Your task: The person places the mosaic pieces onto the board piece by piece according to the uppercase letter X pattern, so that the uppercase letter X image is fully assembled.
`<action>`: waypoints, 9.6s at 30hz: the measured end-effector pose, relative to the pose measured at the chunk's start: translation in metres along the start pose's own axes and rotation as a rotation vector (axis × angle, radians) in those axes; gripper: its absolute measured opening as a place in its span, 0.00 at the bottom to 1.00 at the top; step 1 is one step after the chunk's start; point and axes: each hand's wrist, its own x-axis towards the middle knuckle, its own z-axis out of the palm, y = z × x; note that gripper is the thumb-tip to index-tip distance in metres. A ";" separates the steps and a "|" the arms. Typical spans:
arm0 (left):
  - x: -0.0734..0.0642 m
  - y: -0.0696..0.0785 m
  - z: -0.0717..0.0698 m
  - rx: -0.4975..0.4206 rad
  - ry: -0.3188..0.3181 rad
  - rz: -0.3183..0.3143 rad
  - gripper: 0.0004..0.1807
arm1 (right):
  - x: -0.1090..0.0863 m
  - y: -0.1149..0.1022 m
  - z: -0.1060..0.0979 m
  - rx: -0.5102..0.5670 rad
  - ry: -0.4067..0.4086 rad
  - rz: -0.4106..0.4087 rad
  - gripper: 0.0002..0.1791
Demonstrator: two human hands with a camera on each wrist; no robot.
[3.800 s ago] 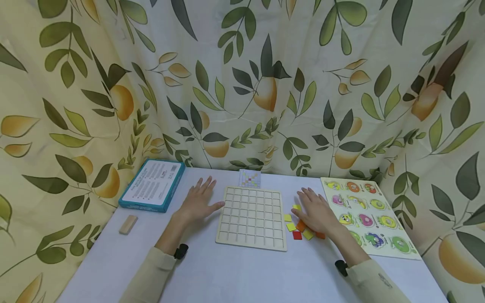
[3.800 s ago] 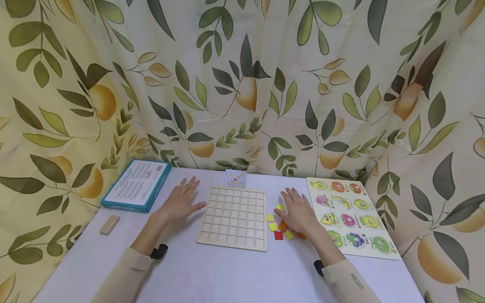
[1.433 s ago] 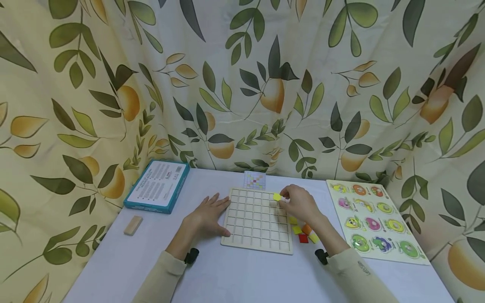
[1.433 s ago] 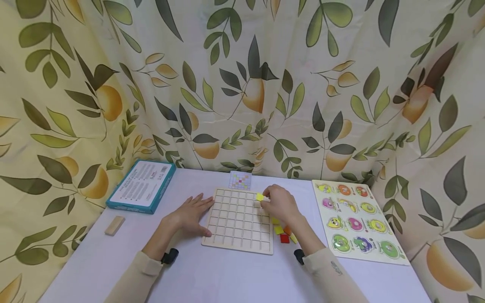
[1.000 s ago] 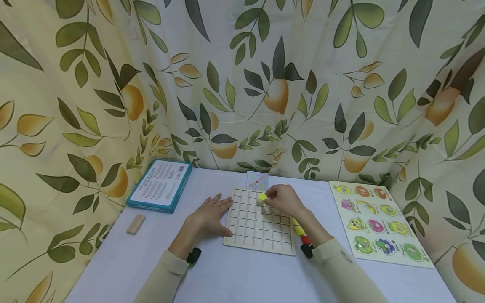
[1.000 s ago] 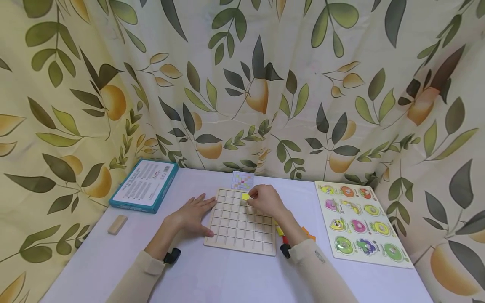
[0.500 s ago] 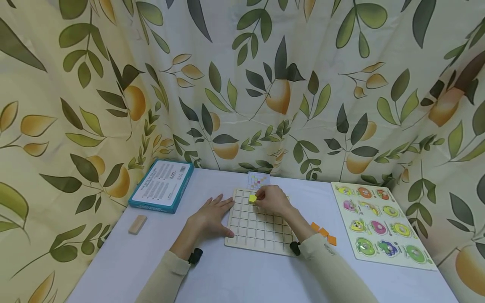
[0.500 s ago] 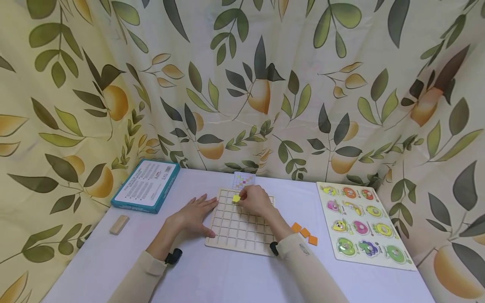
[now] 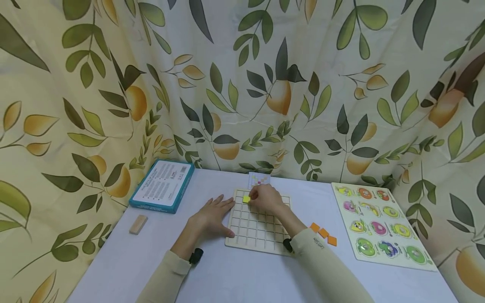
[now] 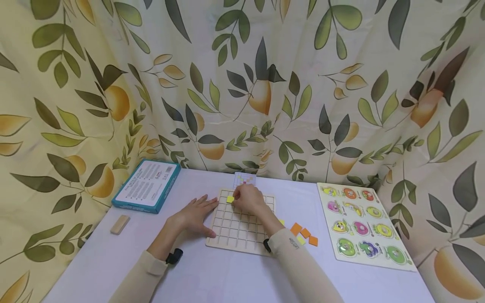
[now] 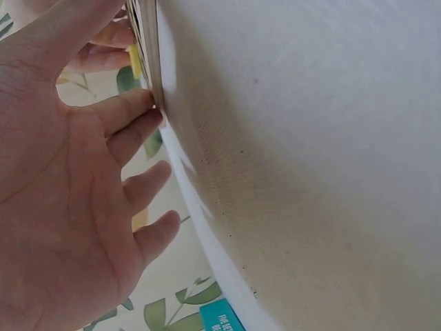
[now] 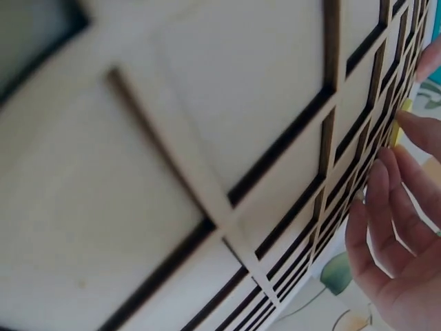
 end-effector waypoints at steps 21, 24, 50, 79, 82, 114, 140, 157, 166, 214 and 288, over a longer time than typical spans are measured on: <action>0.001 0.002 0.001 0.008 -0.009 -0.011 0.61 | -0.011 0.006 -0.010 0.021 -0.044 0.000 0.12; 0.002 0.004 0.001 0.011 -0.011 -0.015 0.61 | -0.020 0.012 -0.018 0.040 -0.012 0.002 0.14; 0.001 0.002 -0.001 -0.001 0.014 -0.010 0.61 | -0.105 0.063 -0.062 0.146 0.144 0.153 0.17; -0.006 -0.002 -0.001 -0.003 0.016 -0.012 0.62 | -0.120 0.072 -0.051 0.091 0.023 0.209 0.19; -0.005 -0.001 -0.002 -0.012 0.014 -0.003 0.62 | -0.121 0.076 -0.051 0.089 0.028 0.210 0.19; -0.002 -0.001 0.000 -0.024 0.016 0.027 0.61 | -0.120 0.084 -0.060 0.103 0.114 0.161 0.23; -0.001 0.001 0.002 -0.030 -0.001 0.007 0.62 | -0.071 0.026 -0.038 0.214 0.128 0.086 0.25; 0.000 0.001 0.001 -0.037 -0.001 -0.008 0.62 | -0.041 0.014 -0.016 0.187 0.090 0.020 0.25; 0.001 0.004 0.002 -0.037 -0.003 -0.020 0.62 | -0.034 0.011 -0.005 0.208 0.062 0.023 0.23; -0.005 0.005 0.000 -0.047 -0.001 0.020 0.60 | -0.134 0.074 -0.073 0.126 0.144 0.178 0.15; 0.002 -0.001 0.004 -0.024 -0.005 -0.014 0.62 | -0.133 0.043 -0.061 0.159 0.088 0.105 0.37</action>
